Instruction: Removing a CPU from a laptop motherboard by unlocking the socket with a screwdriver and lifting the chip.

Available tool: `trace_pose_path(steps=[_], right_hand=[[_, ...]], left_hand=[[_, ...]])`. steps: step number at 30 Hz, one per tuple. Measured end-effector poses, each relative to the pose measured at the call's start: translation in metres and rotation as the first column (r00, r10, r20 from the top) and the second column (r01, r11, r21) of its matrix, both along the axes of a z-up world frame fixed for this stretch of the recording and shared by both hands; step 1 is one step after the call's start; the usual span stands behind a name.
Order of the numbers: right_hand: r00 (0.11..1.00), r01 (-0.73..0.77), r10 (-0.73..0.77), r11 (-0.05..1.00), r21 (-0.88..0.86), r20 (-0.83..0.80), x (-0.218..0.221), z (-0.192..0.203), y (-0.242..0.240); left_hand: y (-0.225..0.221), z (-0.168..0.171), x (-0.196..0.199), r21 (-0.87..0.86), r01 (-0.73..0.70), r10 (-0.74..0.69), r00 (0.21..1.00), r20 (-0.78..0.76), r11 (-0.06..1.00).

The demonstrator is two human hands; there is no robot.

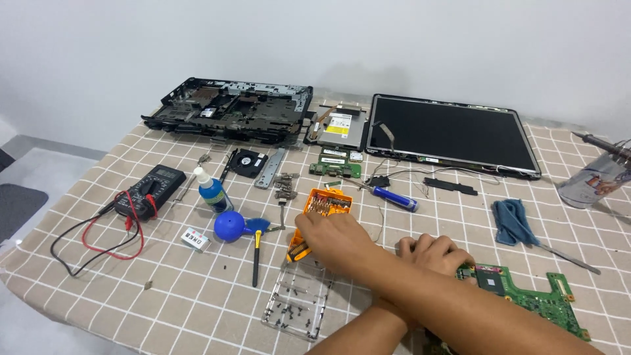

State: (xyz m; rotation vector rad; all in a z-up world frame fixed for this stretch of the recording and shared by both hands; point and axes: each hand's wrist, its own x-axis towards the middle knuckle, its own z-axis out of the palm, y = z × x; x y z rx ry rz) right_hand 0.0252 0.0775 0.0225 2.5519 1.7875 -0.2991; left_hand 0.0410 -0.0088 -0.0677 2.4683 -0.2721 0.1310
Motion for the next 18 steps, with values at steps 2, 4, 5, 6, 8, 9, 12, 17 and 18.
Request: trace_pose_path(steps=[2,4,5,6,8,9,12,17,18], right_hand=[[0.996,-0.05,0.05,0.999,-0.003,0.073,-0.001,-0.003,-0.002],[0.984,-0.099,0.099,0.995,-0.011,0.148,-0.002,-0.005,-0.003],[0.981,-0.105,0.105,0.994,-0.006,0.16,-0.003,-0.006,-0.003],[0.979,-0.111,0.109,0.994,-0.001,0.173,-0.003,-0.007,-0.003],[0.956,-0.149,0.127,0.986,0.068,0.264,-0.001,-0.023,-0.005],[0.925,-0.196,0.139,0.971,0.133,0.353,0.0,-0.03,-0.005],[0.951,-0.174,0.142,0.98,0.095,0.273,-0.008,-0.026,-0.004],[0.886,-0.28,0.17,0.938,0.205,0.432,-0.009,-0.04,-0.007],[0.89,-0.272,0.149,0.932,0.24,0.431,-0.009,-0.043,-0.006]], left_hand=[[0.0,0.0,-0.001,-0.01,-0.006,0.006,1.0,0.014,1.0],[0.0,0.002,-0.002,-0.02,-0.011,0.012,0.999,0.03,1.0],[0.001,0.004,-0.002,-0.01,-0.002,0.002,1.0,-0.002,1.0],[0.002,0.006,-0.002,-0.001,0.008,-0.008,0.999,-0.034,1.0],[-0.003,-0.005,0.001,-0.01,-0.017,0.017,1.0,0.026,1.0],[-0.004,-0.011,0.002,-0.019,-0.044,0.046,0.995,0.084,0.999],[0.004,0.018,-0.006,0.022,0.029,-0.028,0.998,-0.052,0.999],[0.004,0.02,-0.008,0.039,0.031,-0.03,0.999,-0.035,0.999],[0.003,0.018,-0.008,0.038,0.019,-0.018,1.0,-0.018,0.999]])
